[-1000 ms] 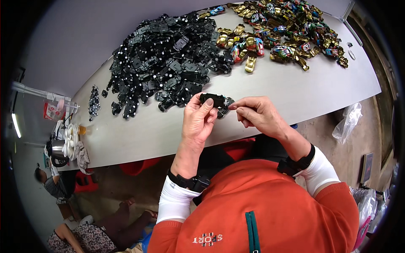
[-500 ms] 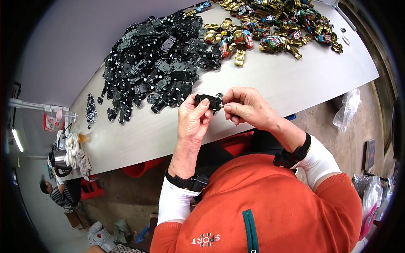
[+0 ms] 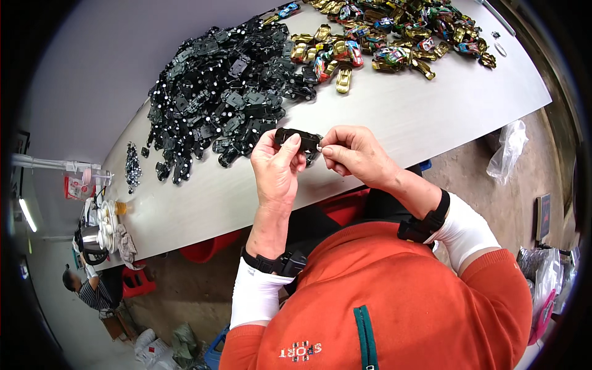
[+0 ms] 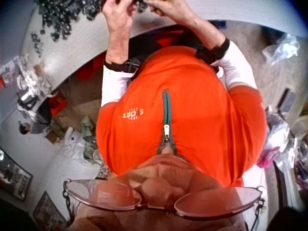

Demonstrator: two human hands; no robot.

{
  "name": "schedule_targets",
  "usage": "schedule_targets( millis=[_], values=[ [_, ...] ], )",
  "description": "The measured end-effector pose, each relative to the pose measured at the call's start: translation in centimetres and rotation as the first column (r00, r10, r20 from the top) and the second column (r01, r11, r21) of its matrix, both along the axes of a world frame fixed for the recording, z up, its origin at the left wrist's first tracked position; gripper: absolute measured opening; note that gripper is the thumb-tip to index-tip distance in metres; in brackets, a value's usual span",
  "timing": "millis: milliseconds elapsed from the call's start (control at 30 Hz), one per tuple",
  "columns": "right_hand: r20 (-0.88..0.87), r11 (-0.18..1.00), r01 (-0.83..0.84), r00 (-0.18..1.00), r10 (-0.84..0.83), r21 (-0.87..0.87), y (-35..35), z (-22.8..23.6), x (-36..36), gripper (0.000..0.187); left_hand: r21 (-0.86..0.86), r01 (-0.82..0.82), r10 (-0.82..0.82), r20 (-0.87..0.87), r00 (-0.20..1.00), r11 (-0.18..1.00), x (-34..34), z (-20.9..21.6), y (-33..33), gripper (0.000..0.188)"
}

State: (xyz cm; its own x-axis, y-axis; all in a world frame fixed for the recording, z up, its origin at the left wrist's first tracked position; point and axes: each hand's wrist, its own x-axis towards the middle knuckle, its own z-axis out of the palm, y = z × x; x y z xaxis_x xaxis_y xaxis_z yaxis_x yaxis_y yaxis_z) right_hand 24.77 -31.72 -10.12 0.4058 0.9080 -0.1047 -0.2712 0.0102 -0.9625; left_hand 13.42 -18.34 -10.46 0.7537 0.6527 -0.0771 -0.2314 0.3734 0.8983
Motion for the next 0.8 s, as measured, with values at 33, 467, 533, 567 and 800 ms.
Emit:
schedule_targets(
  millis=[33, 467, 533, 567, 800],
  values=[
    [-0.026, 1.0, 0.001, 1.0, -0.001, 0.002, -0.1, 0.0, 0.1, 0.008, -0.026, -0.013, 0.013, 0.02, 1.0, 1.0, 0.1, 0.0, -0.3, 0.013],
    [0.069, 0.999, 0.043, 0.997, -0.043, -0.004, 0.0, 0.6, -0.1, 0.005, -0.086, -0.004, 0.015, 0.128, 0.992, 0.996, 0.2, -0.9, -1.0, 0.014],
    [0.116, 0.998, 0.054, 0.992, -0.055, 0.014, 0.1, 0.6, -0.1, 0.005, -0.064, -0.042, 0.05, 0.134, 0.99, 0.997, 0.3, -0.8, -1.3, 0.013],
    [0.138, 0.998, 0.062, 0.988, -0.063, 0.016, 0.2, 0.6, -0.1, 0.006, -0.048, -0.071, 0.077, 0.135, 0.988, 0.996, 0.4, -0.7, -1.5, 0.013],
    [0.292, 0.991, 0.124, 0.947, -0.135, 0.057, 0.9, -0.4, -0.2, 0.009, 0.146, -0.235, 0.214, 0.143, 0.966, 0.961, 0.8, -0.2, -2.6, 0.014]
  ],
)
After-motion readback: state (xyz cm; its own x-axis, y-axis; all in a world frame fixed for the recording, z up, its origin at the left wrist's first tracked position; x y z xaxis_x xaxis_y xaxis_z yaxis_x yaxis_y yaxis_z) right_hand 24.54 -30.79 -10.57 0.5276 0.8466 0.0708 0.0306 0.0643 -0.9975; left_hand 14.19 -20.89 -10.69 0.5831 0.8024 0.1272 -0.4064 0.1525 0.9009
